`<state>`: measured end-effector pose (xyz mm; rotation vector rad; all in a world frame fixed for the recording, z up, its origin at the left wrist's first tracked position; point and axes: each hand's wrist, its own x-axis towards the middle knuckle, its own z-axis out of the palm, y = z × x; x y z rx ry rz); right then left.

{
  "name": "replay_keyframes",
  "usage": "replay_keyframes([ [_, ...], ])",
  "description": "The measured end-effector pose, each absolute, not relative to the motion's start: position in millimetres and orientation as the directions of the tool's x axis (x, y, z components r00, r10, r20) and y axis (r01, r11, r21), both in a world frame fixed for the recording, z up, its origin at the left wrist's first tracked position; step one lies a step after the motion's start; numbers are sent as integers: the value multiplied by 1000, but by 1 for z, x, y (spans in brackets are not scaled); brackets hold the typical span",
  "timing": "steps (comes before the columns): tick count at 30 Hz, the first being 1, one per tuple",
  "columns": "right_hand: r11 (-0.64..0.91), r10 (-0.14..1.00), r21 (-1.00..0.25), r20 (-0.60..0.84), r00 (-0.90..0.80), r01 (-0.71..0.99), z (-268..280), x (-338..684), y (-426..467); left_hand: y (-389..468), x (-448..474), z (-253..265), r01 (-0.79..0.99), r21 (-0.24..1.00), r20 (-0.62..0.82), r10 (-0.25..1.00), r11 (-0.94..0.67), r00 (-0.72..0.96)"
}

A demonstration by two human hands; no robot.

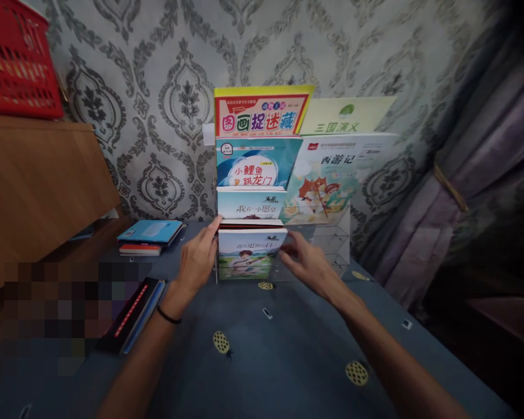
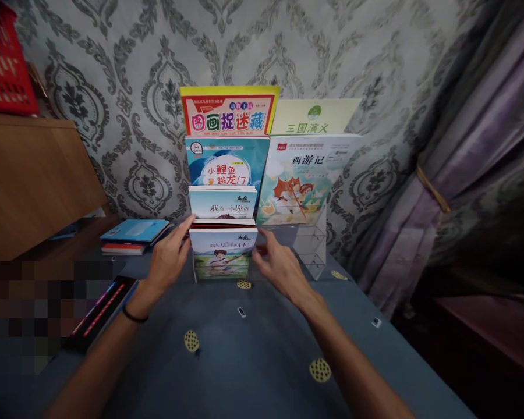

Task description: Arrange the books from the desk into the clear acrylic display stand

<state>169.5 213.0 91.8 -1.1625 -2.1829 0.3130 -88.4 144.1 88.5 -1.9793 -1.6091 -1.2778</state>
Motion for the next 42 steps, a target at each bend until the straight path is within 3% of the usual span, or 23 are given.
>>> replay_keyframes([
  [3,651,756,-512,502,-419,560,102,167,201,144,-89,88,891,296,766,643,-344,-6],
  [8,734,674,-434,557,-485,522,105,162,194,144,-89,89,876,318,762,647,-362,-9],
  [18,715,695,-474,563,-448,513,100,159,196,145,-98,94,813,408,719,695,-415,-6],
  [27,669,727,-439,556,-403,600,96,157,199,143,-111,102,750,526,626,779,-401,-23],
  [42,648,729,-383,561,-392,658,92,157,199,140,-111,108,797,434,625,778,-420,69],
])
